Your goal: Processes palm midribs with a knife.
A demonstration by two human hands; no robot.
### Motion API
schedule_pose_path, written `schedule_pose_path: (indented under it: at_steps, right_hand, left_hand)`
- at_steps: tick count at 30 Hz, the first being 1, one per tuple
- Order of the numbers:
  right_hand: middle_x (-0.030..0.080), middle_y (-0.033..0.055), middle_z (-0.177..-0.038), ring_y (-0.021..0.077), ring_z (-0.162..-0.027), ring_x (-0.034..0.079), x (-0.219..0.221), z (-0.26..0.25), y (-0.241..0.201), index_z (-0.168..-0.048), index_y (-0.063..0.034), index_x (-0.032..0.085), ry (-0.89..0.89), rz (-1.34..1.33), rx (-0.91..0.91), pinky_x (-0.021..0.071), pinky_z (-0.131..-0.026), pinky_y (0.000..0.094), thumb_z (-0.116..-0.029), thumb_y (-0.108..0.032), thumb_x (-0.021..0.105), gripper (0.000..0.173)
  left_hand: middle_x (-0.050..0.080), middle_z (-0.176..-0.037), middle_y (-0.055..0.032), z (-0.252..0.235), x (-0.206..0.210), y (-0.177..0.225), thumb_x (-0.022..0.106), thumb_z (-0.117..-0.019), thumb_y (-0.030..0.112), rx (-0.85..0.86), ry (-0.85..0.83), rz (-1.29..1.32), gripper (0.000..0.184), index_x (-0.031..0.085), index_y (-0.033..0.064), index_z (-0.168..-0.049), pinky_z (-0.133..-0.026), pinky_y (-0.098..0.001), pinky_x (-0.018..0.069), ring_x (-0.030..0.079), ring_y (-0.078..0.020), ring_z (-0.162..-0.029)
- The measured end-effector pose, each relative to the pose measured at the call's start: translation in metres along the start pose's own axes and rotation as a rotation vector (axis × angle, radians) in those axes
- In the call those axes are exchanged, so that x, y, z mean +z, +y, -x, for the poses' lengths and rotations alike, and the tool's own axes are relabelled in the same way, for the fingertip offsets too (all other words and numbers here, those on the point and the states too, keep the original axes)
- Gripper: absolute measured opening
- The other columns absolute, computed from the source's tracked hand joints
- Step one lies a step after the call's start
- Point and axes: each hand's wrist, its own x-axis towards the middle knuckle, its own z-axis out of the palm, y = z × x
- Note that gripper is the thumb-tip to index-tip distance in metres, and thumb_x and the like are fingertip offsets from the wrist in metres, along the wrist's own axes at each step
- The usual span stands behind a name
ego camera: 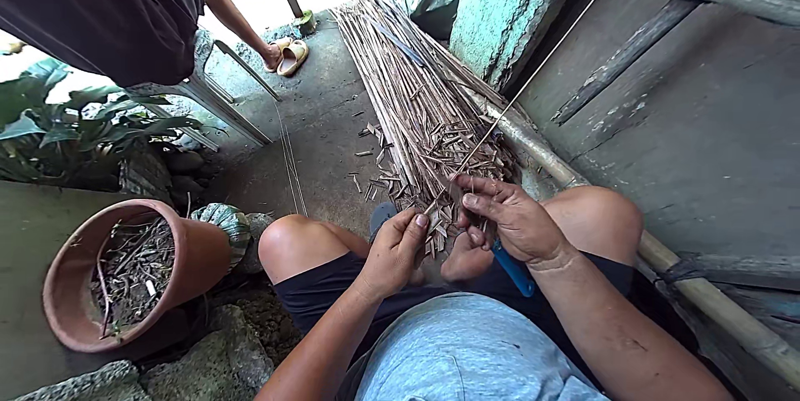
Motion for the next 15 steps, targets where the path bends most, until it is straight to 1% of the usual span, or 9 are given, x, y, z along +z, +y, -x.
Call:
schedule_pose_path:
  at_steps: [4, 7, 8, 9, 10, 11, 12, 14, 15]
  right_hand:
    - [0.071, 0.012, -0.078, 0.0102, -0.051, 0.061, 0.001, -0.003, -0.003, -0.137, -0.0021, 0.061, 0.072, -0.022, -0.051, 0.0527, -0.044, 0.0212, -0.1055, -0.006, 0.049, 0.034]
    - [0.069, 0.0075, -0.079, 0.0077, -0.05, 0.058, -0.008, -0.008, -0.013, -0.133, -0.0043, 0.061, 0.223, 0.006, -0.106, 0.0505, -0.044, 0.02, -0.1081, -0.011, 0.044, 0.031]
    - [0.068, 0.0076, -0.078, 0.0078, -0.049, 0.057, -0.013, -0.01, -0.017, -0.133, -0.0049, 0.061, 0.276, 0.0, -0.138, 0.0498, -0.043, 0.0201, -0.1091, -0.011, 0.042, 0.031]
    - [0.068, 0.0079, -0.078, 0.0084, -0.048, 0.057, -0.017, -0.011, -0.021, -0.135, -0.0066, 0.061, 0.28, 0.012, -0.149, 0.0505, -0.043, 0.0207, -0.1094, -0.012, 0.041, 0.032]
    - [0.069, 0.0078, -0.078, 0.0089, -0.049, 0.059, -0.018, -0.01, -0.023, -0.139, -0.0093, 0.059, 0.226, 0.048, -0.126, 0.0519, -0.044, 0.0216, -0.1087, -0.012, 0.042, 0.035]
    - [0.07, 0.0071, -0.079, 0.0095, -0.051, 0.06, -0.017, -0.006, -0.021, -0.143, -0.0117, 0.057, 0.13, 0.088, -0.072, 0.0534, -0.046, 0.0228, -0.1073, -0.013, 0.045, 0.038]
    - [0.071, 0.0061, -0.08, 0.0096, -0.053, 0.062, -0.013, -0.002, -0.015, -0.145, -0.0109, 0.056, 0.026, 0.112, -0.01, 0.0545, -0.047, 0.0236, -0.106, -0.013, 0.049, 0.039]
    - [0.07, 0.0042, -0.082, 0.0096, -0.055, 0.062, -0.005, 0.004, -0.001, -0.141, -0.0061, 0.057, -0.15, 0.119, 0.092, 0.0542, -0.048, 0.0241, -0.1048, -0.014, 0.052, 0.038]
    - [0.071, 0.0044, -0.082, 0.0096, -0.054, 0.062, -0.003, 0.005, 0.005, -0.139, -0.0042, 0.058, -0.195, 0.091, 0.116, 0.054, -0.047, 0.0237, -0.1051, -0.013, 0.052, 0.036]
  left_hand:
    - [0.042, -0.061, 0.0055, -0.002, 0.002, 0.001, 0.038, -0.1112, 0.023, 0.007, 0.002, 0.022, 0.03, 0.057, 0.0091, -0.093, -0.046, -0.0223, 0.0387, 0.041, -0.0057, -0.048]
    - [0.043, -0.061, 0.0051, 0.0, -0.001, 0.0, 0.038, -0.1112, 0.023, 0.002, -0.004, -0.01, 0.03, 0.057, 0.0091, -0.092, -0.047, -0.0226, 0.0394, 0.042, -0.0061, -0.048]
    - [0.043, -0.06, 0.0051, 0.001, -0.002, -0.002, 0.038, -0.1113, 0.023, -0.002, -0.003, -0.003, 0.03, 0.057, 0.009, -0.093, -0.046, -0.0226, 0.039, 0.042, -0.0061, -0.048]
    - [0.044, -0.06, 0.0051, 0.003, -0.002, -0.003, 0.038, -0.1113, 0.024, -0.012, -0.004, 0.03, 0.031, 0.058, 0.0089, -0.093, -0.046, -0.0225, 0.0388, 0.042, -0.0061, -0.047]
    - [0.044, -0.06, 0.0054, 0.003, -0.003, -0.003, 0.037, -0.1113, 0.025, -0.036, -0.013, 0.092, 0.031, 0.057, 0.0094, -0.092, -0.045, -0.0219, 0.0386, 0.042, -0.0058, -0.047]
    - [0.045, -0.061, 0.0055, 0.004, -0.003, -0.001, 0.036, -0.1112, 0.026, -0.084, -0.032, 0.185, 0.033, 0.057, 0.0099, -0.092, -0.045, -0.0212, 0.0389, 0.042, -0.0054, -0.047]
    - [0.045, -0.061, 0.0059, 0.004, -0.003, 0.001, 0.034, -0.1105, 0.027, -0.154, -0.057, 0.306, 0.034, 0.056, 0.0109, -0.09, -0.045, -0.0202, 0.0391, 0.043, -0.0048, -0.047]
    - [0.045, -0.06, 0.0067, 0.002, -0.003, 0.004, 0.032, -0.11, 0.029, -0.294, -0.128, 0.556, 0.036, 0.056, 0.0128, -0.088, -0.043, -0.0185, 0.0392, 0.043, -0.0036, -0.045]
    - [0.044, -0.059, 0.0073, 0.001, -0.003, 0.003, 0.031, -0.1101, 0.03, -0.343, -0.169, 0.657, 0.038, 0.055, 0.014, -0.087, -0.043, -0.0181, 0.0387, 0.042, -0.0031, -0.044]
